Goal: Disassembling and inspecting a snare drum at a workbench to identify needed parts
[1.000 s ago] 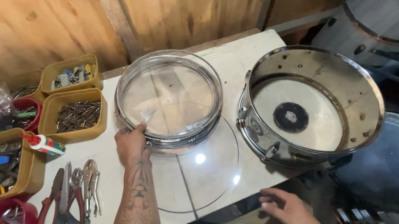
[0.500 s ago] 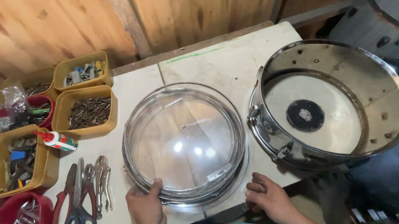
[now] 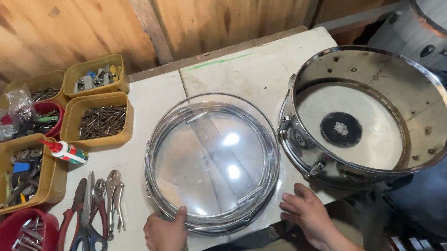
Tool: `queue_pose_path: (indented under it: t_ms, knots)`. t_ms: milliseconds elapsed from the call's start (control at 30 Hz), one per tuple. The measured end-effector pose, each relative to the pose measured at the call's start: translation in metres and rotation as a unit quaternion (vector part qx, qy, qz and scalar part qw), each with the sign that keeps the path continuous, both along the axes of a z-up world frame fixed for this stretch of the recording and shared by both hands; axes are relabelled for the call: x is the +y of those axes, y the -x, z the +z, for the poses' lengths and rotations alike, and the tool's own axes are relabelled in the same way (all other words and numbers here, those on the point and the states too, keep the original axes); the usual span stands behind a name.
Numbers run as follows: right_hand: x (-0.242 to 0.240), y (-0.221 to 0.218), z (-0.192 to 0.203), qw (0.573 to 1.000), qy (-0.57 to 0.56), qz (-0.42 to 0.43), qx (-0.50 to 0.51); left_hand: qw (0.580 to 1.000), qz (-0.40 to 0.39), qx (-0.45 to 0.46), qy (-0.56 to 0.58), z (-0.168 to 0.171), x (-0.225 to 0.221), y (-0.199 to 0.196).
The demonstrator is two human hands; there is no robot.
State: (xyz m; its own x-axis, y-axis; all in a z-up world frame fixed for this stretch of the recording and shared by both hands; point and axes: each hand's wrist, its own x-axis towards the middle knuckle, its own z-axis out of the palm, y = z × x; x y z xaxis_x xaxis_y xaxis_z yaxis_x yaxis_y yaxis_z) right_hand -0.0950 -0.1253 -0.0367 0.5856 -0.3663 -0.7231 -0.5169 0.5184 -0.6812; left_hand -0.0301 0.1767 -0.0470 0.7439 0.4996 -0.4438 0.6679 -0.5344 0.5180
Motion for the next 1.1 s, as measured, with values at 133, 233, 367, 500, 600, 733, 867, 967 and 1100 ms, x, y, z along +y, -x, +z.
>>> queue_pose_path:
  t_ms: [133, 233, 367, 500, 600, 733, 867, 967, 1100]
  knots:
    - [-0.004, 0.003, -0.029, 0.995, -0.085, 0.002, -0.048, 1.0, -0.008, -0.018, 0.005, -0.015, 0.006, -0.004]
    - [0.008, -0.001, -0.025, 0.995, -0.078, 0.004, -0.06, 1.0, -0.005, -0.01, 0.021, -0.009, 0.009, -0.009]
    - [0.008, -0.004, -0.025, 0.993, -0.103, 0.009, -0.047, 0.998, 0.017, -0.024, 0.059, -0.007, 0.015, -0.018]
    - [0.018, -0.007, -0.024, 0.992, -0.117, 0.017, -0.038, 0.976, 0.111, -0.07, 0.176, 0.035, -0.004, -0.014]
    - [0.019, -0.007, -0.032, 0.994, -0.099, 0.027, -0.044, 0.965, 0.123, -0.076, 0.217, 0.049, -0.01, -0.015]
    - [0.014, -0.005, -0.045, 0.995, -0.084, 0.037, -0.041, 0.991, 0.06, -0.032, 0.117, 0.042, -0.007, -0.022]
    - [0.01, -0.003, -0.04, 0.991, -0.093, 0.061, -0.081, 0.971, 0.155, -0.076, 0.168, 0.082, -0.028, -0.023]
    - [0.012, -0.002, -0.014, 0.992, -0.074, 0.081, -0.059, 0.957, 0.197, -0.07, 0.201, 0.102, -0.035, -0.033]
    - [-0.002, 0.01, -0.046, 0.991, -0.013, 0.093, -0.092, 0.936, 0.234, -0.087, 0.249, 0.117, -0.042, -0.054]
